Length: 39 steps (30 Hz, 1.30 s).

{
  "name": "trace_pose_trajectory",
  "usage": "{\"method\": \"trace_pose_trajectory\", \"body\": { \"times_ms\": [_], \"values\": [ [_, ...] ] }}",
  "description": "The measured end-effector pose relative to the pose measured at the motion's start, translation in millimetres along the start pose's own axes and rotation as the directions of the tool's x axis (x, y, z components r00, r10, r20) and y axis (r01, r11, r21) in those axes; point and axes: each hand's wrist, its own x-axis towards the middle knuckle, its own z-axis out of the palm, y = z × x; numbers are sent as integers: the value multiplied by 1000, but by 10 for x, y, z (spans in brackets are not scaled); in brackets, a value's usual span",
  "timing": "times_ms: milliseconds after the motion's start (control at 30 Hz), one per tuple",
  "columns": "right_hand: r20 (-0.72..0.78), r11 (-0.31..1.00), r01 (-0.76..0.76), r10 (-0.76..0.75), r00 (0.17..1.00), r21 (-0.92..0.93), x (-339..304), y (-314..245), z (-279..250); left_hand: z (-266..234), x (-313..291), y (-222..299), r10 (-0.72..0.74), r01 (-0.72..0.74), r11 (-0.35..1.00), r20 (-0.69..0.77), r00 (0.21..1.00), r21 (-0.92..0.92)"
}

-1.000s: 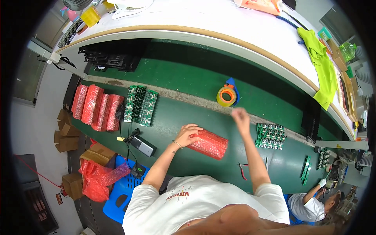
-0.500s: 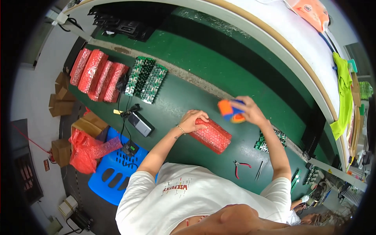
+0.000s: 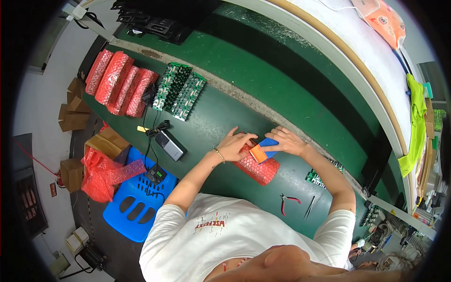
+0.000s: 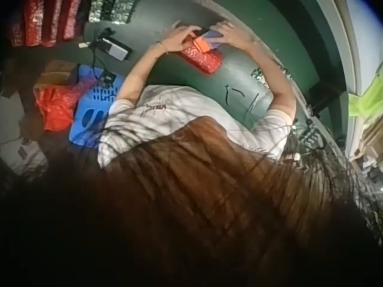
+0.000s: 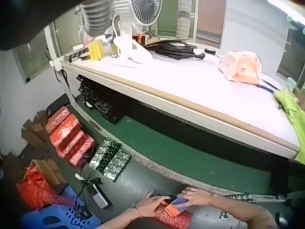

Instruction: The person packages printed circuit boards by placing them into bubble wrap bags and sealing the bags with tape using a tape dispenser.

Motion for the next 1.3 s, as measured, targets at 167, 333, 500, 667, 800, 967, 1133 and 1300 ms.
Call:
{"method": "trace_pose_trajectory", "body": {
  "times_ms": [167, 333, 500, 667, 800, 967, 1133, 1300],
  "values": [
    [-20, 1000, -17, 17, 1000, -12, -15, -15, -27, 33, -29, 145, -11, 11, 990, -4, 1000, 142],
    [59, 990, 114, -109, 992, -82, 61, 209, -393, 207, -30, 83, 36, -27, 993, -72, 997, 118],
    [201, 954, 216, -174, 964, -210, -10, 472, -789, 25, -27, 156, -15, 12, 994, 27, 1000, 106],
    [282, 930, 227, -144, 948, -287, 128, 297, -817, 52, -66, 239, 53, -59, 976, 32, 998, 211],
    [417, 939, 204, -74, 906, -276, 452, -79, -576, 190, -68, 102, 245, -225, 899, -7, 969, 375],
    [699, 859, 162, 270, 662, -485, 673, -210, -179, 321, -31, -3, 243, -349, 846, 292, 925, 403],
    [348, 864, -433, 500, 793, -256, 416, 354, -660, 277, 79, 158, 74, -221, 907, 381, 922, 359],
    [221, 447, -892, 878, 425, -60, -72, 1010, -53, 263, 245, 150, -104, -245, 863, 630, 770, 442]
  ]
}}
